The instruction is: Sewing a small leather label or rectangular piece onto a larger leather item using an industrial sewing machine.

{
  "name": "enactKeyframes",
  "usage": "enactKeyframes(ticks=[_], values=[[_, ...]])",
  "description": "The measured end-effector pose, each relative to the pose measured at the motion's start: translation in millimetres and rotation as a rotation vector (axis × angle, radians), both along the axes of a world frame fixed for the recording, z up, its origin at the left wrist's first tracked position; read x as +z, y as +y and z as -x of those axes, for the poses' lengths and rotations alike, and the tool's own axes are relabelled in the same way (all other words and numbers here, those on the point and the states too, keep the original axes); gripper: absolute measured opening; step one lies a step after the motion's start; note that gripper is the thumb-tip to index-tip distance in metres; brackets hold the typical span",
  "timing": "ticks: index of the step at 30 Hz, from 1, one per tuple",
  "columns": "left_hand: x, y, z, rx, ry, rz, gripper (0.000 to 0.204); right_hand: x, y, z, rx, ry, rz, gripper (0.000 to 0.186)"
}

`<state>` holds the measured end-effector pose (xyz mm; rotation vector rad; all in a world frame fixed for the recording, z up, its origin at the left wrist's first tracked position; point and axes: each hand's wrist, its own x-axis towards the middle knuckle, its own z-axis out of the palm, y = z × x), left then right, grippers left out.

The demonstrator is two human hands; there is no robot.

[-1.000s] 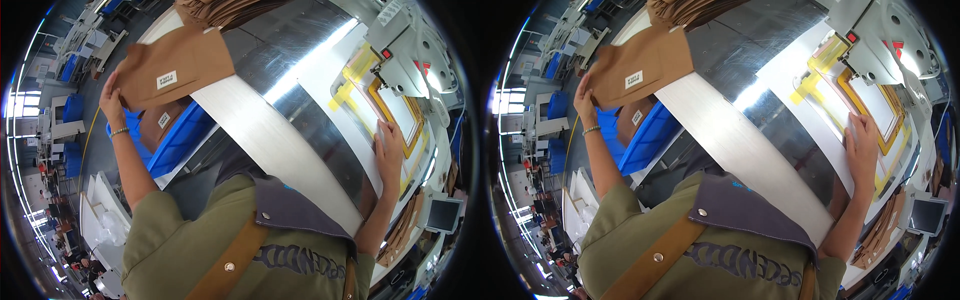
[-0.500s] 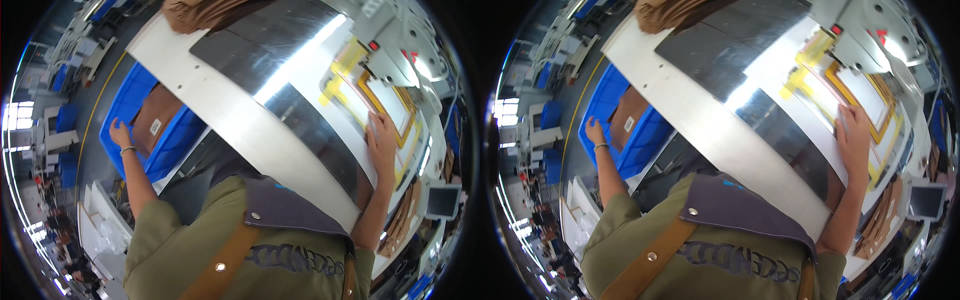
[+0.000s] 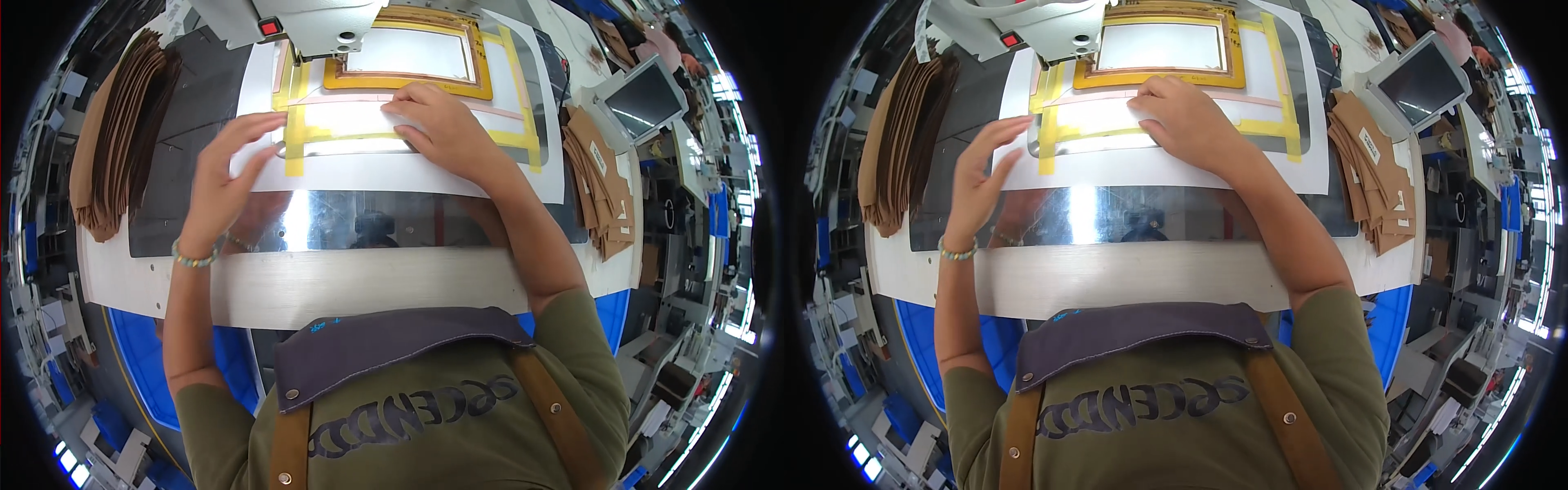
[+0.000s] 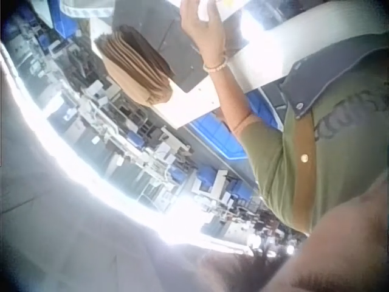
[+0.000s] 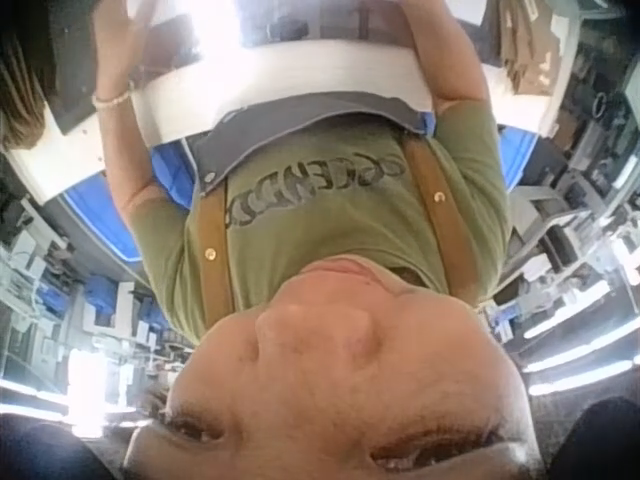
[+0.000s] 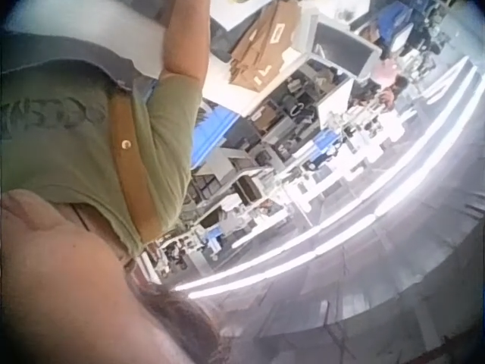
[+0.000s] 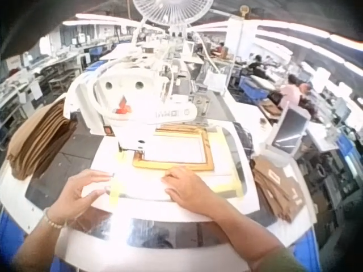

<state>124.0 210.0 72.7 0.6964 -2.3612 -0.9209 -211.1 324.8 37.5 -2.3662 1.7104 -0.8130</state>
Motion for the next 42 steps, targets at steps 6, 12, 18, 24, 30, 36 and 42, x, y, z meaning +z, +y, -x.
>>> enactKeyframes(ticks=[6, 12, 18, 24, 30, 36, 42], values=[[-40.5, -8.3, 72.1, -0.112, -0.081, 0.300, 0.047, -2.2, -6.3, 1.4, 0.049, -0.090, -0.067, 0.032], [-40.9, -4.2, 78.4, -0.019, -0.148, 0.120, 0.044, -9.9, -12.8, 7.4, 0.060, -0.155, -0.043, 0.029], [-50.2, -7.5, 75.9, 0.019, -0.024, 0.115, 0.023, -11.4, -17.8, 1.1, 0.084, -0.177, 0.005, 0.026], [-51.6, -8.0, 76.3, 0.073, -0.001, -0.004, 0.010, -17.4, -16.8, -14.0, -0.005, -0.156, 0.077, 0.023], [-54.0, -11.3, 76.2, 0.090, 0.012, 0.057, 0.013, -17.5, -21.5, -21.8, -0.169, -0.214, -0.028, 0.019], [-55.3, -11.7, 76.8, 0.070, 0.009, 0.100, 0.014, -18.5, -30.3, -29.5, -0.048, -0.243, 0.202, 0.021], [-56.6, -12.4, 74.8, 0.057, 0.020, 0.074, 0.014, -14.0, -33.4, -27.8, -0.024, -0.297, -0.158, 0.019]])
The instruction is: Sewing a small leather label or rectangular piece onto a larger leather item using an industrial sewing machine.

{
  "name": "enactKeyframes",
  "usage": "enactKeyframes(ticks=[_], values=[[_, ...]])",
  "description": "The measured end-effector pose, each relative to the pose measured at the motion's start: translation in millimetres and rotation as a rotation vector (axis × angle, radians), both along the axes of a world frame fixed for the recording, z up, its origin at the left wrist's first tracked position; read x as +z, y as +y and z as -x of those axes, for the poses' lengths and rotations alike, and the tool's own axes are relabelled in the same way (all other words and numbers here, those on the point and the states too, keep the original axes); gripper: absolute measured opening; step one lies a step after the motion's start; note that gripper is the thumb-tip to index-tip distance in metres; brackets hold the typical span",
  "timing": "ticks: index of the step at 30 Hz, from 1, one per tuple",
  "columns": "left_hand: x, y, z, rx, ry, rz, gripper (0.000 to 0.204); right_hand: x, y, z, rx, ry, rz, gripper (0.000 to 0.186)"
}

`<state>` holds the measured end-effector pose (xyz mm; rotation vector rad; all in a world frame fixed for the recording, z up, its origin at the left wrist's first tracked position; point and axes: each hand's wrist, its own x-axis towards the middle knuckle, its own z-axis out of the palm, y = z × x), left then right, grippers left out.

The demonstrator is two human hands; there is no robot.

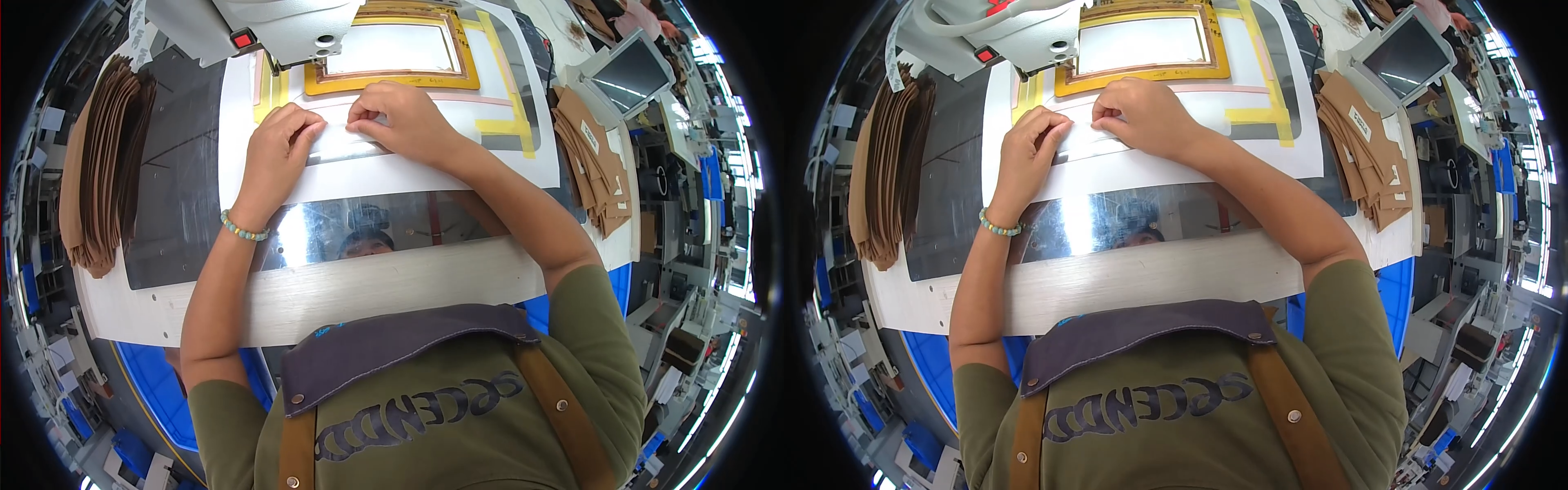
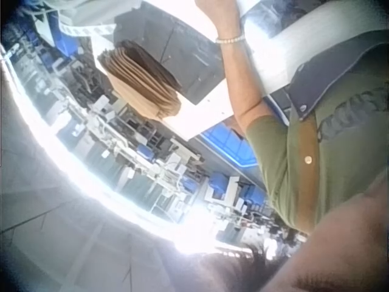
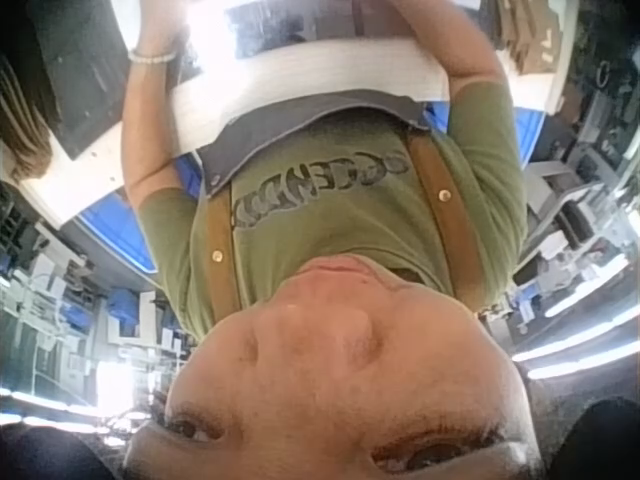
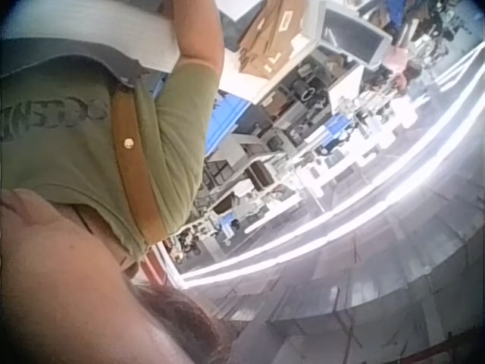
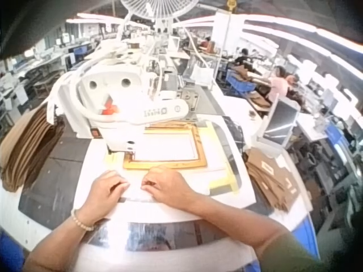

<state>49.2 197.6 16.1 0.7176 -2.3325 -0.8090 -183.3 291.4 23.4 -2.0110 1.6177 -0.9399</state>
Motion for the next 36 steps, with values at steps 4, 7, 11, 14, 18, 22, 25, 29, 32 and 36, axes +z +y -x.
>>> enactKeyframes(ticks=[4, 7, 11, 14, 18, 22, 25, 29, 32, 36], values=[[3.1, 0.3, -0.3, -0.007, -0.019, 0.012, 0.014, -2.5, 1.3, 5.1, 0.028, 0.040, 0.137, 0.013], [3.8, 0.2, -1.9, 0.004, -0.004, -0.034, 0.015, 0.0, -1.0, 8.0, 0.054, 0.016, 0.150, 0.013], [13.8, -0.9, -4.2, 0.070, 0.089, -0.071, 0.018, 14.8, -0.2, 22.6, 0.045, -0.112, 0.078, 0.016], [23.5, -17.7, -13.2, 0.074, 0.032, 0.235, 0.019, 49.0, -0.3, 46.8, -0.241, -0.516, -0.246, 0.021], [18.9, -37.9, -16.6, -0.009, -0.114, 0.362, 0.026, 74.1, -31.2, 105.5, -0.201, -0.758, 0.016, 0.027], [3.2, -36.7, -6.7, -0.092, -0.256, 0.364, 0.048, 75.6, -61.9, 109.9, -0.081, -0.172, -0.336, 0.034], [-2.5, -29.1, 1.3, -0.092, -0.365, 0.397, 0.064, 25.8, -82.4, 97.5, -0.071, -0.047, -0.372, 0.025], [1.3, -26.8, 3.1, -0.078, -0.410, 0.411, 0.069, 22.1, -90.8, 70.6, -0.082, -0.193, -0.389, 0.024], [2.3, -26.4, 4.3, -0.075, -0.403, 0.408, 0.071, 24.6, -97.6, 58.2, -0.076, -0.153, -0.415, 0.022], [2.4, -28.2, 4.2, -0.086, -0.390, 0.411, 0.070, 20.6, -106.7, 47.4, -0.049, -0.112, -0.361, 0.022]])
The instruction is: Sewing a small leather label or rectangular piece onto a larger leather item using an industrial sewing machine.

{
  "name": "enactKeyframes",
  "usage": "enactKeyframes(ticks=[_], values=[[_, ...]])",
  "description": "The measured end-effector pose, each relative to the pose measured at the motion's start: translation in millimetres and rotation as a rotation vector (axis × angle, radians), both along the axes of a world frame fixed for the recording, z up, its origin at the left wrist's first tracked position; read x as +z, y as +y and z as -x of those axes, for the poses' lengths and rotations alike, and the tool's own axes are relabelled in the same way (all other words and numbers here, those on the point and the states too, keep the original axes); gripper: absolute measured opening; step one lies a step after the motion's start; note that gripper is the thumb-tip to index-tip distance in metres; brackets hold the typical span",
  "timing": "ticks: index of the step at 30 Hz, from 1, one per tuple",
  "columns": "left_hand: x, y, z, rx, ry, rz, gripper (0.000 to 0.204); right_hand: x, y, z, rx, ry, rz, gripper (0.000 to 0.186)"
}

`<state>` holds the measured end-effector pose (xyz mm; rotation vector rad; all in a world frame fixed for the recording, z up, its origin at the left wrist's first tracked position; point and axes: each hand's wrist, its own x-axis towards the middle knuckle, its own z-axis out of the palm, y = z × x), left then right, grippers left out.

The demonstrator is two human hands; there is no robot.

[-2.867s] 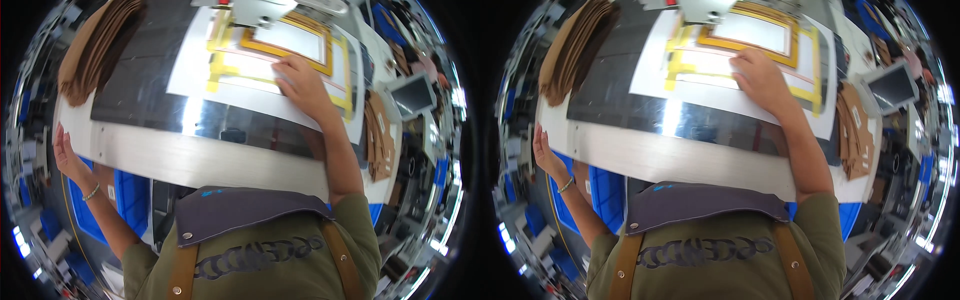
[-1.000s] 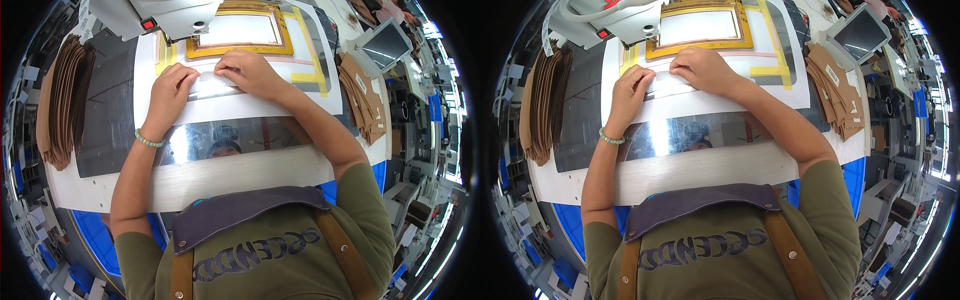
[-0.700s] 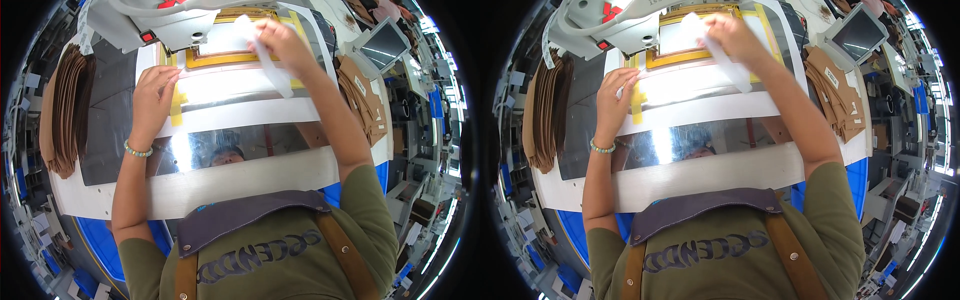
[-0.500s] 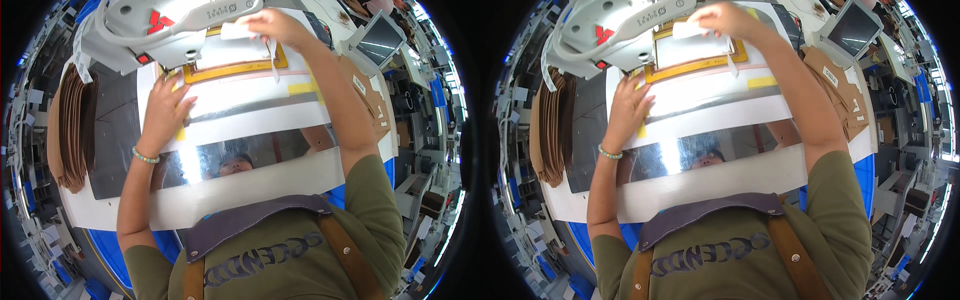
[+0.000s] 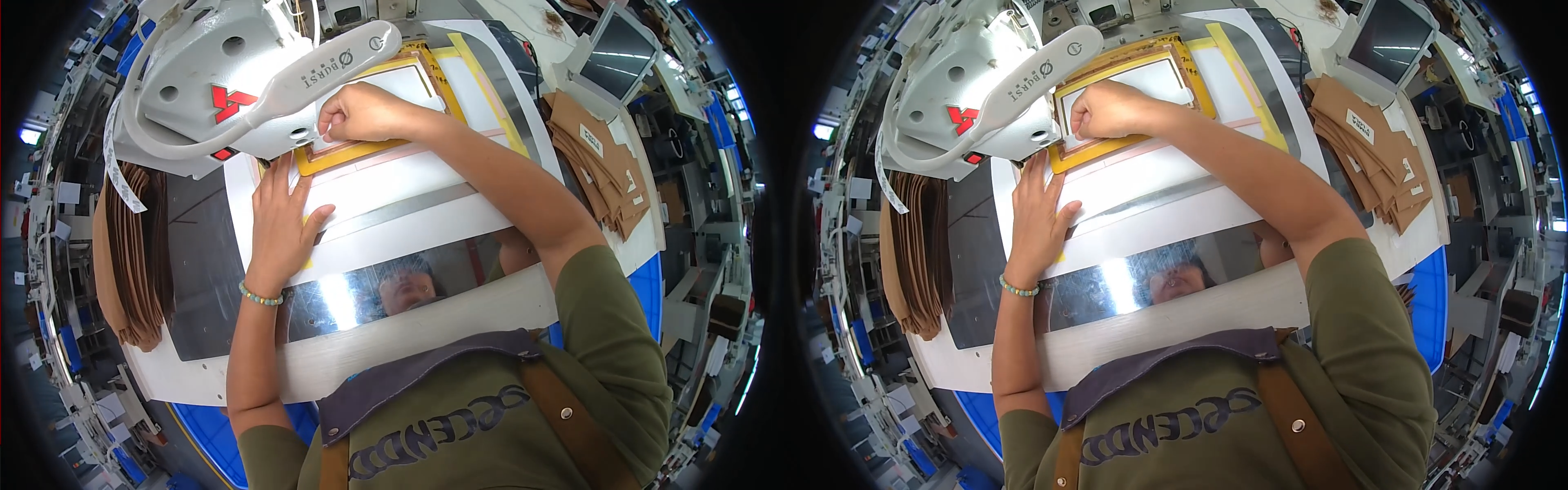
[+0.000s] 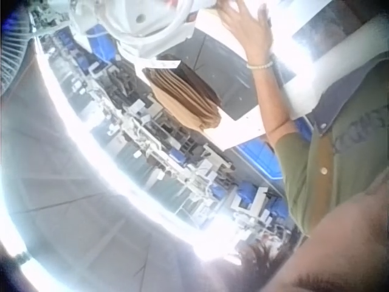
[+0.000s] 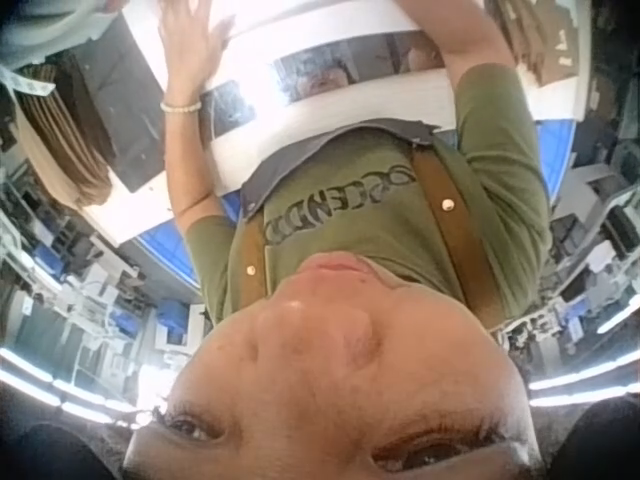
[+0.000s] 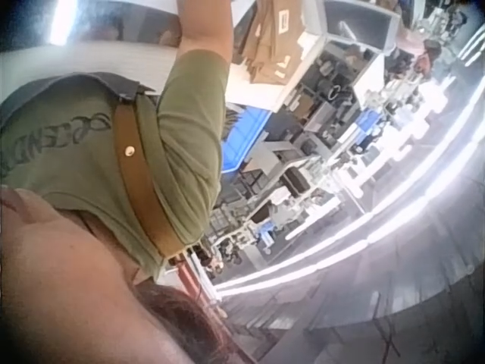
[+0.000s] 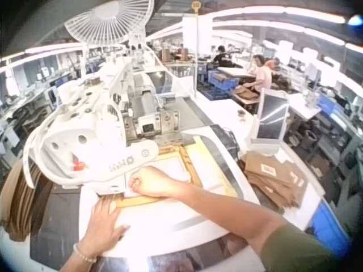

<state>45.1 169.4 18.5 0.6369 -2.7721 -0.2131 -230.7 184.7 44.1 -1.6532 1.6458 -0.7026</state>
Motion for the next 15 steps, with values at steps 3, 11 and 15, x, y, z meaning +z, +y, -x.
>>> enactKeyframes(ticks=[3, 11, 15], values=[[1.2, 0.0, -0.2, 0.004, -0.002, -0.006, 0.068, 0.1, -1.2, -6.7, -0.008, 0.083, 0.034, 0.021], [3.2, 4.2, 2.9, 0.018, -0.010, -0.009, 0.068, -4.3, 1.3, -0.8, 0.036, 0.035, 0.017, 0.018], [1.6, 3.1, 0.9, 0.028, -0.009, -0.012, 0.068, 19.5, 11.1, 28.3, 0.090, 0.092, 0.020, 0.024]])
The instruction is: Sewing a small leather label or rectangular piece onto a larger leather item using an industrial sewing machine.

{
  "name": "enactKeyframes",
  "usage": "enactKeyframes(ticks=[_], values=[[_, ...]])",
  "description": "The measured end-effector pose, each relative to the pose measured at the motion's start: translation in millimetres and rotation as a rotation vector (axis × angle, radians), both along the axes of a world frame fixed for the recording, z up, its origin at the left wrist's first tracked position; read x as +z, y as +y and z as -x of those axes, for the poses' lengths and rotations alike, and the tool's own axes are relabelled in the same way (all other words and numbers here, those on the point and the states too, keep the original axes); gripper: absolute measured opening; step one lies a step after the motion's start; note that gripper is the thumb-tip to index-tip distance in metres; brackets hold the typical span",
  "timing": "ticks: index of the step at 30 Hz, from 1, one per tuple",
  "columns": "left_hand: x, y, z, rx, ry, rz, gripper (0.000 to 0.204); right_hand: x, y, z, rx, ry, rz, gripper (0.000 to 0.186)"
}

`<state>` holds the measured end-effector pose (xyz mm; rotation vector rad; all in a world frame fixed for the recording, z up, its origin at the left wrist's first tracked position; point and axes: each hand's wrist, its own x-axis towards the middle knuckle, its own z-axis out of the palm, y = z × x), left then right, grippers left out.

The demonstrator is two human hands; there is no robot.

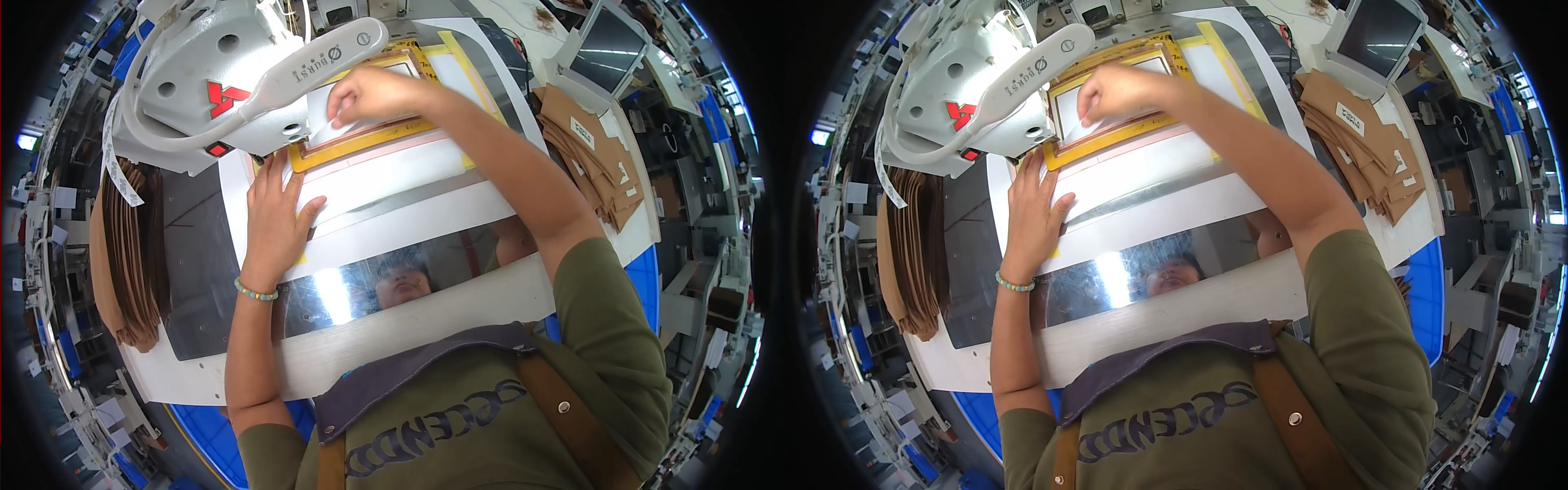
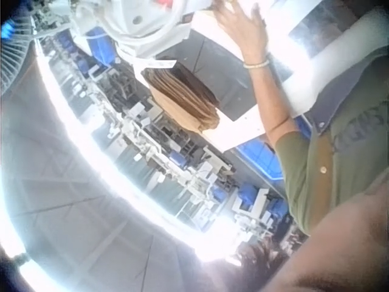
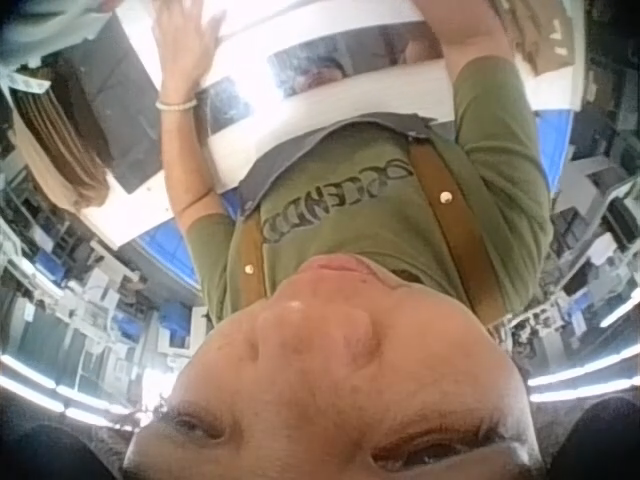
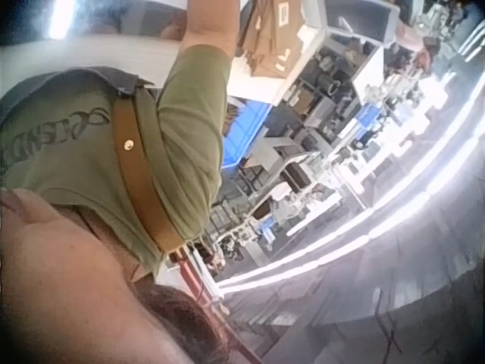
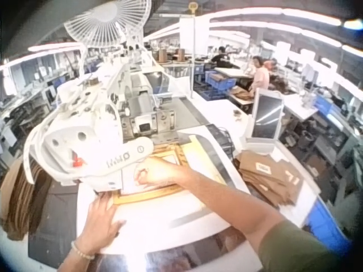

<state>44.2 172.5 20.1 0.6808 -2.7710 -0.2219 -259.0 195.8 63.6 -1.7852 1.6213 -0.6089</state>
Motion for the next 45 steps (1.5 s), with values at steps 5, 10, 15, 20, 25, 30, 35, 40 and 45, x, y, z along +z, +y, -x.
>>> enactKeyframes(ticks=[5, 10, 15, 20, 25, 30, 35, 40, 45], values=[[3.2, 1.9, 1.6, 0.017, -0.008, 0.064, 0.062, 23.6, 22.8, 81.8, -0.084, -0.113, 0.034, 0.020], [-0.4, 0.2, -0.9, 0.017, -0.012, 0.059, 0.067, 20.0, 47.9, 85.8, -0.127, 0.197, -0.031, 0.011], [-2.1, -1.8, -4.6, -0.014, -0.004, 0.028, 0.066, 16.2, 63.6, 78.2, -0.118, 0.180, 0.051, 0.009], [-2.5, -2.4, -3.1, -0.024, -0.005, 0.029, 0.065, 19.7, 71.7, 69.6, -0.045, 0.338, 0.144, 0.009], [-4.0, -3.3, -4.5, -0.030, -0.007, 0.040, 0.065, 23.4, 71.2, 63.1, -0.033, 0.417, 0.147, 0.009], [-5.0, -3.4, -2.9, -0.033, 0.002, 0.047, 0.066, 23.2, 69.5, 63.3, -0.010, 0.484, 0.146, 0.008], [-3.8, -2.0, -4.0, -0.024, 0.007, 0.048, 0.066, 22.6, 60.5, 59.0, 0.016, 0.536, 0.052, 0.002], [-6.0, -2.5, -4.2, -0.023, 0.016, 0.058, 0.065, 14.9, 58.4, 59.9, 0.132, 0.807, 0.050, 0.007], [-8.5, -3.4, -4.3, -0.018, 0.029, 0.067, 0.064, 30.9, 53.7, 73.4, 0.055, 0.532, 0.334, 0.014]])
